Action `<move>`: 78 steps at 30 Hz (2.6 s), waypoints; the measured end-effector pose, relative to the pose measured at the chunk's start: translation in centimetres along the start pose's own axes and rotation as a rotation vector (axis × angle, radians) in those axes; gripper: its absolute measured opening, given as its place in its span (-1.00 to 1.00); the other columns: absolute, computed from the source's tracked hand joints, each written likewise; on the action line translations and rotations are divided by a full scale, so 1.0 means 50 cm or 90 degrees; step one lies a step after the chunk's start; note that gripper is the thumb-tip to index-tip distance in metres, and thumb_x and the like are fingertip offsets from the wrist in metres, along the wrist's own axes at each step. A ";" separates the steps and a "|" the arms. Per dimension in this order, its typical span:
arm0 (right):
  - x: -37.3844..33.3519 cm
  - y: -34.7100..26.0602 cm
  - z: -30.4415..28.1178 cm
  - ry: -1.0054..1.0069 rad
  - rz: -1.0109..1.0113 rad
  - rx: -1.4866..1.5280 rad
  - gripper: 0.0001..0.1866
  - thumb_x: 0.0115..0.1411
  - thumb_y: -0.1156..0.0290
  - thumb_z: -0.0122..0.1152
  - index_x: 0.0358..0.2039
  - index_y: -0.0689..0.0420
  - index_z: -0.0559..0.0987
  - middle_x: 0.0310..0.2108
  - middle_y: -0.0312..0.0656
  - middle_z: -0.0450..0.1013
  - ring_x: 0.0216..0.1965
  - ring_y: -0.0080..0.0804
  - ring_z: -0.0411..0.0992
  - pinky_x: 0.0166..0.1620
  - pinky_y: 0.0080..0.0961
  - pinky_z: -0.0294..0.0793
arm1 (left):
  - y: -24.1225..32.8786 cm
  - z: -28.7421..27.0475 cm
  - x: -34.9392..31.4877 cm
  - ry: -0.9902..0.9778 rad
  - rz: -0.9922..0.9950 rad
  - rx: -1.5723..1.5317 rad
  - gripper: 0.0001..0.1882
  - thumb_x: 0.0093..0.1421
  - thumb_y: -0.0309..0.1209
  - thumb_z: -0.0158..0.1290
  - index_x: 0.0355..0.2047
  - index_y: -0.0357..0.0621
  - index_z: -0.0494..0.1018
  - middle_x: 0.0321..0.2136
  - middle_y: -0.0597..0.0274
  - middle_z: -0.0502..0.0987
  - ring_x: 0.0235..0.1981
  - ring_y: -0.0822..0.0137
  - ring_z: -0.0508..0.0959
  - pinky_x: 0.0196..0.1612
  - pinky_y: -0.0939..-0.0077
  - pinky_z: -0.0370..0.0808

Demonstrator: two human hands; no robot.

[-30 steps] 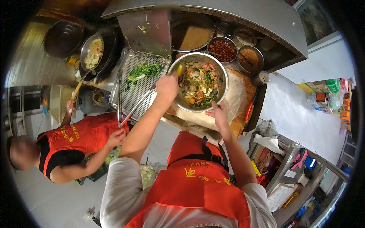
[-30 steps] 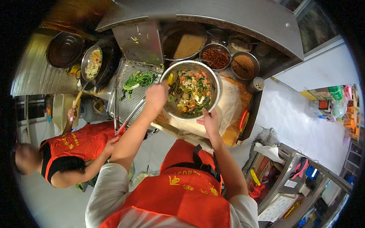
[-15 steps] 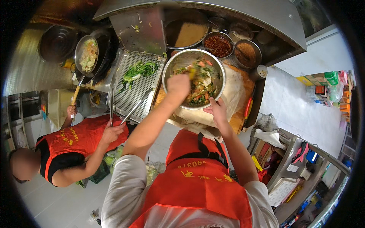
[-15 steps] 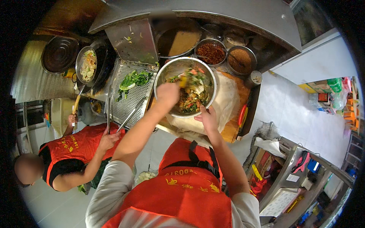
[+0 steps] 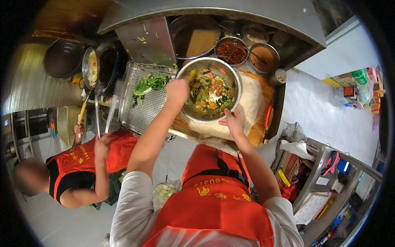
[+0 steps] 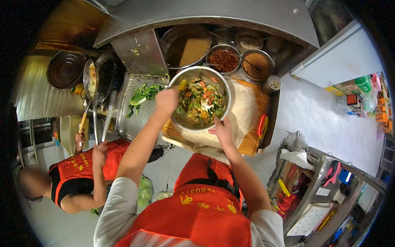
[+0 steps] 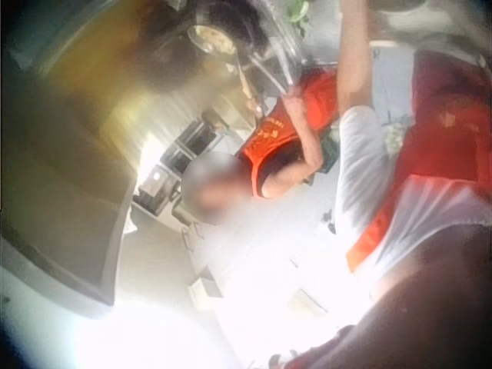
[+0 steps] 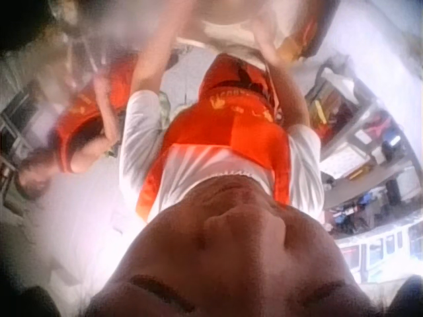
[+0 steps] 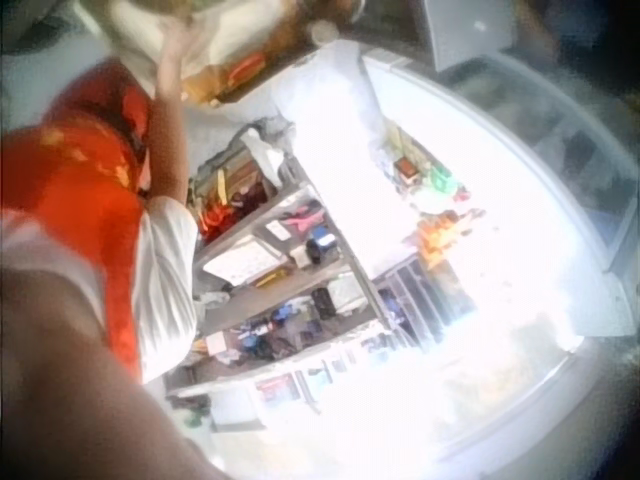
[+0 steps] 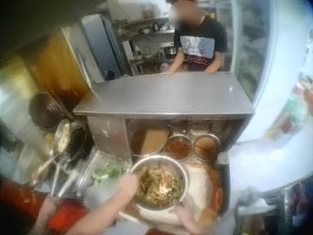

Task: The person prepares wraps by laying out thin sheets, adding mixed vegetables and seasonings, then rolling and wrapping them in paper. The person handles multiple ingredients and tools to assemble and package the wraps.

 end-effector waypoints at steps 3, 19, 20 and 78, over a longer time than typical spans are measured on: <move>0.015 0.004 -0.014 0.001 0.021 -0.012 -0.70 0.34 0.39 0.04 0.00 0.28 0.38 -0.22 -0.09 0.46 -0.48 -0.34 0.53 -0.45 -0.47 0.66 | 0.087 0.034 0.012 0.020 0.101 -0.099 -0.79 0.21 -0.36 0.02 -0.18 -0.04 0.58 -0.60 -0.01 0.57 -0.61 0.02 0.59 -0.54 0.17 0.54; 0.012 -0.003 -0.016 -0.002 0.014 -0.008 -0.69 0.35 0.42 0.02 0.05 0.27 0.39 -0.18 -0.04 0.47 -0.39 -0.31 0.56 -0.38 -0.48 0.69 | 0.151 -0.150 -0.099 -0.091 0.070 -0.171 -0.67 0.09 -0.51 0.01 -0.13 -0.05 0.60 -0.45 -0.06 0.60 -0.47 0.06 0.64 -0.45 0.22 0.57; 0.011 -0.001 -0.014 0.014 0.012 -0.014 -0.69 0.36 0.41 0.02 0.05 0.27 0.39 -0.18 -0.04 0.47 -0.39 -0.31 0.56 -0.38 -0.47 0.69 | 0.169 -0.138 -0.090 -0.051 0.075 -0.206 -0.70 0.11 -0.49 0.01 -0.14 -0.06 0.60 -0.46 -0.05 0.60 -0.50 0.05 0.63 -0.46 0.21 0.56; 0.031 0.028 -0.052 0.055 -0.062 -0.146 -0.79 0.31 0.39 0.03 -0.08 0.16 0.40 -0.14 -0.22 0.37 -0.22 -0.46 0.42 -0.15 -0.36 0.59 | 0.038 -0.101 -0.072 -0.121 -0.157 -0.017 -0.81 0.11 -0.48 0.07 -0.27 -0.14 0.60 -0.47 0.05 0.64 -0.37 0.11 0.67 -0.33 0.23 0.60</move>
Point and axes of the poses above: each hand's wrist, its own x-axis towards the middle knuckle, its own z-axis out of the palm, y = z × x, the point moved 1 cm from there along x, towards the middle knuckle
